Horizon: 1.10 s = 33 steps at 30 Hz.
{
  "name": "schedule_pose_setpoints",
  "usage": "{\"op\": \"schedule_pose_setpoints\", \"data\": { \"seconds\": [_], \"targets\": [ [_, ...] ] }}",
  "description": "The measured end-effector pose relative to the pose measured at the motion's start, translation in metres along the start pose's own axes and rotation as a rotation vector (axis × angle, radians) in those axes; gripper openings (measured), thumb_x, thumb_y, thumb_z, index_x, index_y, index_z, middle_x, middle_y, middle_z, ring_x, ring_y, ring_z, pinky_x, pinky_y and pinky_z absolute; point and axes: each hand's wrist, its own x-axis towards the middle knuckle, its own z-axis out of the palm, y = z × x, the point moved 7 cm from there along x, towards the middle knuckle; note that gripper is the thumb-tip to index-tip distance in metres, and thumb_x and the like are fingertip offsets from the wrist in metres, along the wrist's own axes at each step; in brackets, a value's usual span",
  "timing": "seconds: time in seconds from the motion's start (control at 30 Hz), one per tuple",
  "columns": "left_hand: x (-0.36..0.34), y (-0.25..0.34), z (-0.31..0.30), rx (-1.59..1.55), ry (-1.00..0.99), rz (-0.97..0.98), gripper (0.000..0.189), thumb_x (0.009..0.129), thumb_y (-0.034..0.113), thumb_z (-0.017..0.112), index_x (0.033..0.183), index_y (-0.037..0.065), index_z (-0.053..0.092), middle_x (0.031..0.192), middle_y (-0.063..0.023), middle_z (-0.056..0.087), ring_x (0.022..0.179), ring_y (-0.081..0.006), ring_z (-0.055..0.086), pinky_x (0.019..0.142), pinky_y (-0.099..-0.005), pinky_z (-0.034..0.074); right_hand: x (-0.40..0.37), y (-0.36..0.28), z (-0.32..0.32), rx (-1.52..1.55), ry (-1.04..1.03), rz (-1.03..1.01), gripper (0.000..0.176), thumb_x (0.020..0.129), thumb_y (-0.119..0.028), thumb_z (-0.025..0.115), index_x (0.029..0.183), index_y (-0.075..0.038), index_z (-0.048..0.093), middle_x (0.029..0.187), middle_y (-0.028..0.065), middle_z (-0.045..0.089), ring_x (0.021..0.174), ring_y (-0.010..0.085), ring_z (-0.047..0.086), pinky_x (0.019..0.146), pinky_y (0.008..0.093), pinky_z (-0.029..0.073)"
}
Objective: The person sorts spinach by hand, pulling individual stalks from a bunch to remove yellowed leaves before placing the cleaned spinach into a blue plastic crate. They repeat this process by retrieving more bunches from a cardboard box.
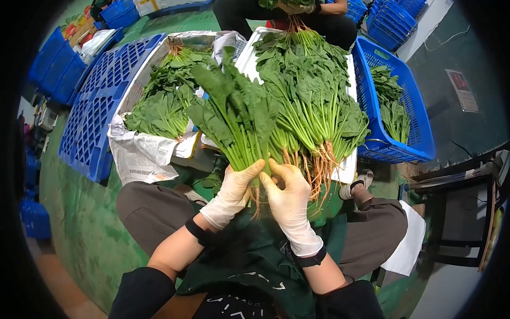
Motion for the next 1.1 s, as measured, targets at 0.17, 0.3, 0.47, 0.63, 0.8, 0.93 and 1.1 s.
{"op": "schedule_pose_setpoints", "data": {
  "seconds": [0.17,0.3,0.47,0.63,0.8,0.93,1.1],
  "targets": [
    [-0.003,0.005,0.001,-0.080,-0.017,0.008,0.032,0.078,0.005,0.070,0.106,0.004,0.056,0.095,-0.0027,0.062,0.082,-0.0119,0.060,0.069,-0.0236,0.049,-0.012,-0.017,-0.004,0.002,0.187,-0.258,0.021,0.073,-0.005,0.071,0.093,0.001,0.067,0.084,0.0143,0.066,0.073,0.0187,0.064,0.067,0.0275,0.049],
    [-0.008,0.018,0.016,-0.220,-0.105,-0.046,0.030,0.082,0.007,0.066,0.109,0.002,0.056,0.095,-0.0041,0.063,0.080,-0.0133,0.060,0.069,-0.0258,0.052,-0.024,-0.012,-0.005,0.135,0.194,-0.168,0.019,0.074,-0.001,0.071,0.092,0.002,0.066,0.087,0.0141,0.066,0.071,0.0179,0.064,0.067,0.0270,0.050],
    [-0.004,0.015,0.006,-0.245,-0.220,-0.128,0.031,0.084,0.010,0.064,0.112,0.002,0.053,0.101,-0.0082,0.062,0.087,-0.0157,0.060,0.073,-0.0287,0.053,-0.039,0.009,-0.008,0.524,-0.225,0.255,0.022,0.079,-0.011,0.071,0.093,0.004,0.063,0.080,0.0083,0.066,0.074,0.0117,0.063,0.067,0.0235,0.049],
    [-0.006,0.027,0.014,0.014,-0.089,-0.015,0.034,0.079,0.006,0.070,0.109,0.002,0.056,0.097,-0.0051,0.064,0.083,-0.0117,0.060,0.073,-0.0245,0.050,-0.037,-0.009,-0.038,0.024,-0.475,0.309,0.026,0.075,-0.021,0.073,0.086,0.001,0.068,0.066,0.0066,0.064,0.056,0.0074,0.054,0.055,0.0228,0.045],
    [-0.013,0.023,0.019,0.267,-0.093,0.110,0.039,0.073,0.008,0.076,0.106,0.001,0.056,0.095,-0.0031,0.063,0.082,-0.0101,0.059,0.075,-0.0246,0.049,0.003,-0.018,-0.033,0.192,0.066,0.007,0.031,0.071,-0.019,0.077,0.091,0.000,0.064,0.065,0.0019,0.059,0.056,0.0059,0.050,0.053,0.0217,0.044],
    [-0.019,0.024,0.022,0.368,-0.101,0.148,0.041,0.072,0.007,0.076,0.106,0.000,0.054,0.096,-0.0040,0.063,0.084,-0.0116,0.059,0.076,-0.0251,0.049,0.012,-0.015,-0.016,0.058,0.010,0.024,0.030,0.070,-0.020,0.077,0.084,0.001,0.061,0.067,0.0037,0.061,0.057,0.0075,0.054,0.055,0.0229,0.046],
    [-0.017,0.023,0.019,0.246,-0.134,0.063,0.031,0.078,0.008,0.071,0.105,0.001,0.056,0.092,-0.0050,0.062,0.077,-0.0106,0.059,0.064,-0.0226,0.048,0.018,0.017,-0.009,0.240,0.031,0.142,0.028,0.075,-0.017,0.072,0.090,0.004,0.063,0.067,0.0083,0.064,0.060,0.0093,0.060,0.059,0.0229,0.048]
  ]
}}
